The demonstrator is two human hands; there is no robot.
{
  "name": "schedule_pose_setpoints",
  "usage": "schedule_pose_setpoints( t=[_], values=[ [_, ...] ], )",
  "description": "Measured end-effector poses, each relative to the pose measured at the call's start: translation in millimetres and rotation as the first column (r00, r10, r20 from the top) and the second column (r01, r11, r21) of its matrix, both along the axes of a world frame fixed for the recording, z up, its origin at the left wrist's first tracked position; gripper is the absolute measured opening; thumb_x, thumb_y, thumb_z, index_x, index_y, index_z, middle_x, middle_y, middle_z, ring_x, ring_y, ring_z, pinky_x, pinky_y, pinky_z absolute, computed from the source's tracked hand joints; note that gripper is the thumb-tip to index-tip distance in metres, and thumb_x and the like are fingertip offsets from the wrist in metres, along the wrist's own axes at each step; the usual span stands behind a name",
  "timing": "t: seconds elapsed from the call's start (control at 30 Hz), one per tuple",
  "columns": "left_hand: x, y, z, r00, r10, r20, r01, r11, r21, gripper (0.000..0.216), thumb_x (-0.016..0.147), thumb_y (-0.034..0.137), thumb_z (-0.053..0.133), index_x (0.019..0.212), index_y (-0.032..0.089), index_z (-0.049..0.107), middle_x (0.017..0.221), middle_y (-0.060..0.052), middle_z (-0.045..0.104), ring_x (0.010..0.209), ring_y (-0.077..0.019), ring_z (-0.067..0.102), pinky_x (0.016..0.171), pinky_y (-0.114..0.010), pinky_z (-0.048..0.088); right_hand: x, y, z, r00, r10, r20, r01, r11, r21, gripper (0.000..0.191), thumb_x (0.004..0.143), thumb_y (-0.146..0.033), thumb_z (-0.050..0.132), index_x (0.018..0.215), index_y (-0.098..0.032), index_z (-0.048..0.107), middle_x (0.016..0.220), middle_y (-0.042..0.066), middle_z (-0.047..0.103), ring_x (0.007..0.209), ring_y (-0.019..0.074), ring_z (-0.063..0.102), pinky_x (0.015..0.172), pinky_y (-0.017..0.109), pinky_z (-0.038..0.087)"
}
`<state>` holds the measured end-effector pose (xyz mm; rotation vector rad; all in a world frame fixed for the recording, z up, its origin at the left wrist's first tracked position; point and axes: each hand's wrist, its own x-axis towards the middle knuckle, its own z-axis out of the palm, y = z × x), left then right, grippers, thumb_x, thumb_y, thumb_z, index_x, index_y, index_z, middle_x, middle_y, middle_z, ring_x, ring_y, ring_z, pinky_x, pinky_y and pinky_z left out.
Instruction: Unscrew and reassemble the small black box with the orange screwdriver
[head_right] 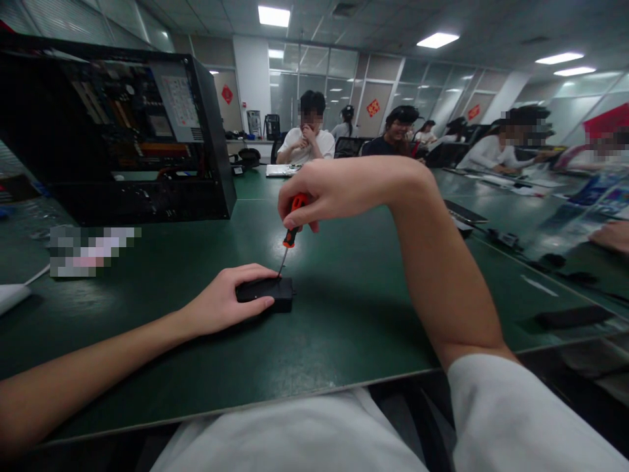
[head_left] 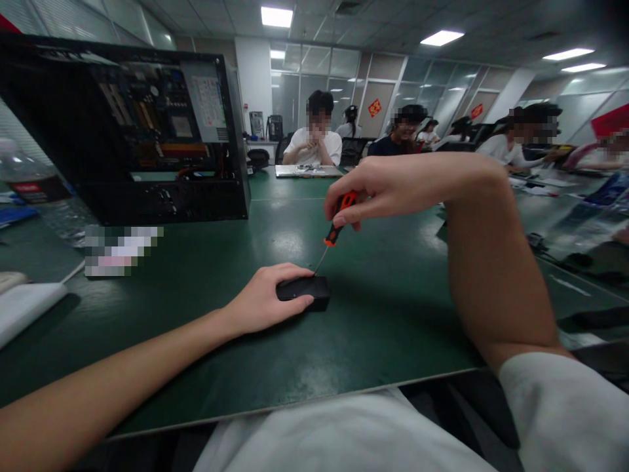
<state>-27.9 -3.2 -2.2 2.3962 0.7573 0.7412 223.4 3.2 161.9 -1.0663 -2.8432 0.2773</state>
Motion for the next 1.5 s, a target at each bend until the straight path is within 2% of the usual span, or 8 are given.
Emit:
schedule_pose_setpoints(
  t=[0.17, 0.5, 0.67, 0.8, 0.9, 1.1, 1.3, 1.5],
  values=[
    [-1, 0, 0.0, 1.0, 0.001, -0.005, -0.001, 1.0, 0.008, 0.034, 0.088, 0.033, 0.071, 0.12, 0.019, 0.073, 0.118, -0.006, 0.075, 0.105, -0.0237, 0.07, 0.094, -0.033, 0.052, 5, 2, 1.4, 0.999, -0.021, 0.036, 0.023, 0.998, -0.059, 0.031, 0.093, -0.05, 0.061, 0.1, -0.024, 0.076, 0.085, -0.002, 0.075, 0.071, 0.0126, 0.067, 0.062, 0.024, 0.049],
    [-1, 1, -0.8, 1.0, -0.012, 0.0, 0.012, 1.0, 0.009, 0.034, 0.089, 0.032, 0.07, 0.12, 0.018, 0.073, 0.118, -0.006, 0.074, 0.105, -0.0228, 0.07, 0.093, -0.032, 0.052, 7, 4, -1.0, 0.999, -0.009, 0.046, 0.012, 0.998, -0.069, 0.032, 0.093, -0.051, 0.061, 0.101, -0.025, 0.076, 0.08, -0.001, 0.072, 0.068, 0.0121, 0.064, 0.067, 0.025, 0.049],
    [1, 1, -1.7, 1.0, -0.013, -0.011, 0.013, 1.0, 0.002, 0.036, 0.089, 0.033, 0.07, 0.121, 0.017, 0.072, 0.118, -0.007, 0.074, 0.105, -0.0234, 0.07, 0.093, -0.033, 0.052, -4, 0, -2.6, 0.996, -0.017, 0.082, 0.018, 1.0, -0.009, 0.038, 0.099, -0.05, 0.051, 0.108, -0.021, 0.073, 0.081, -0.001, 0.07, 0.073, 0.0116, 0.063, 0.08, 0.029, 0.048],
    [-4, 6, 0.2, 0.998, -0.036, -0.048, 0.035, 0.999, -0.013, 0.051, 0.085, 0.032, 0.073, 0.131, 0.013, 0.066, 0.124, -0.011, 0.073, 0.108, -0.0251, 0.069, 0.097, -0.035, 0.052, -13, -7, -2.6, 0.997, 0.04, 0.071, -0.047, 0.995, 0.093, 0.031, 0.097, -0.037, 0.056, 0.12, -0.02, 0.067, 0.096, 0.001, 0.072, 0.079, 0.0114, 0.064, 0.079, 0.026, 0.048],
    [-12, 12, 2.1, 0.995, -0.055, -0.081, 0.052, 0.998, -0.038, 0.061, 0.08, 0.032, 0.077, 0.137, 0.013, 0.062, 0.126, -0.011, 0.072, 0.11, -0.0258, 0.069, 0.097, -0.034, 0.052, -15, -8, -4.2, 0.993, 0.101, 0.059, -0.106, 0.991, 0.088, 0.032, 0.094, -0.035, 0.06, 0.122, -0.02, 0.066, 0.104, 0.002, 0.073, 0.086, 0.0131, 0.066, 0.077, 0.026, 0.05],
    [-19, 16, 1.5, 0.988, -0.059, -0.146, 0.046, 0.995, -0.091, 0.047, 0.085, 0.041, 0.074, 0.125, 0.016, 0.07, 0.1, -0.003, 0.076, 0.082, -0.0198, 0.07, 0.072, -0.027, 0.05, -18, -3, -8.3, 0.997, 0.077, 0.02, -0.08, 0.981, 0.178, 0.032, 0.096, -0.043, 0.059, 0.115, -0.02, 0.069, 0.093, 0.0, 0.072, 0.081, 0.012, 0.066, 0.081, 0.027, 0.05],
    [-17, 13, -0.9, 0.994, -0.046, -0.103, 0.036, 0.995, -0.09, 0.045, 0.083, 0.038, 0.076, 0.123, 0.017, 0.072, 0.095, -0.001, 0.075, 0.079, -0.0172, 0.068, 0.071, -0.025, 0.048, -30, -15, -4.1, 0.971, 0.234, -0.04, -0.222, 0.956, 0.19, 0.032, 0.097, -0.041, 0.059, 0.112, -0.015, 0.07, 0.103, 0.004, 0.073, 0.091, 0.0132, 0.067, 0.08, 0.025, 0.05],
    [-17, 13, -0.1, 0.994, -0.034, -0.102, 0.025, 0.996, -0.086, 0.044, 0.083, 0.037, 0.077, 0.121, 0.016, 0.073, 0.092, -0.001, 0.075, 0.078, -0.0169, 0.068, 0.071, -0.025, 0.047, -35, -21, -4.3, 0.98, 0.201, -0.001, -0.196, 0.959, 0.205, 0.027, 0.097, -0.039, 0.06, 0.114, -0.02, 0.071, 0.104, 0.002, 0.073, 0.09, 0.0126, 0.067, 0.079, 0.025, 0.049]
  ],
)
